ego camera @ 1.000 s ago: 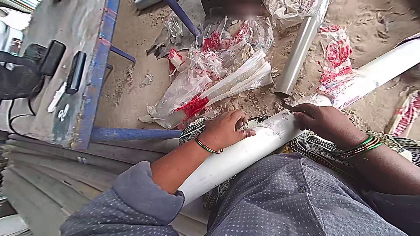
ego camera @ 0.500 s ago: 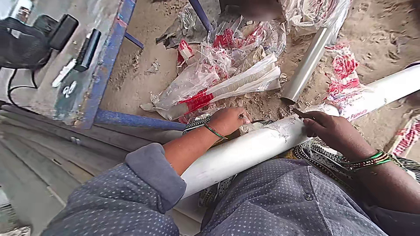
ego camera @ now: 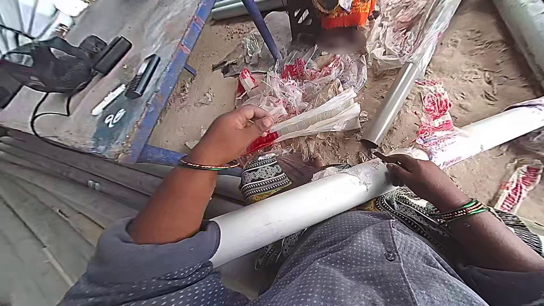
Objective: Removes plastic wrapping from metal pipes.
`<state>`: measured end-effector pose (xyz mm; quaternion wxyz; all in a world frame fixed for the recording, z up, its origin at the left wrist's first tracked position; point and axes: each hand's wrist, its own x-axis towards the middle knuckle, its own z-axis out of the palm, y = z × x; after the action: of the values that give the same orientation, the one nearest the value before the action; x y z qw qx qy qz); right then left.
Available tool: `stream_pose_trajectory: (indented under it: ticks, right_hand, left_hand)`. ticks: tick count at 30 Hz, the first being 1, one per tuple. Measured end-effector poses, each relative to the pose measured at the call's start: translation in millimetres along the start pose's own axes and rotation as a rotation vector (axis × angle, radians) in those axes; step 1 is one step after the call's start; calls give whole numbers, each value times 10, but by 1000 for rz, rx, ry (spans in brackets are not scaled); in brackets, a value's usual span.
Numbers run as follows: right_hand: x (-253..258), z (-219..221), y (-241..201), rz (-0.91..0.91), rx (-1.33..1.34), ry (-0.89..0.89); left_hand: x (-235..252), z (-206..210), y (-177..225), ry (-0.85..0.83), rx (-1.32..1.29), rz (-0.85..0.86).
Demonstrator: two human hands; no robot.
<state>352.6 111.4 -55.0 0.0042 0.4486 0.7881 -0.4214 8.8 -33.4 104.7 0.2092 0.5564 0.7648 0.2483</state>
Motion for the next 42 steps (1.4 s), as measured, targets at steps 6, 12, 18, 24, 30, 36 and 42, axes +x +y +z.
stream_pose_trajectory:
  ticks: [6, 12, 18, 24, 30, 36, 42]
  right_hand:
    - [-38, -13, 1, -19, -5, 0]
    - [-57, -12, -14, -16, 4, 10]
    - [-36, 49, 18, -8, 30, 64]
    - [-139, -6, 72, -84, 67, 194]
    - [-162, -8, 111, -109, 147, 285]
    - [-147, 3, 67, -108, 179, 298]
    - [-110, 36, 92, -109, 207, 332]
  left_hand:
    - [-1069, -665, -896, 230, -168, -367]
    - [-2395, 527, -1546, 659, -827, -670]
    - [-2254, 1381, -1020, 1040, -1308, -616]
    - [-1761, 1077, -704, 1058, -1411, -559]
    - [-1225, 786, -489, 1083, -1582, -459]
    - [-787, 673, -473, 1113, -1694, -355]
    - [-584, 760, -703, 1206, -1674, -181]
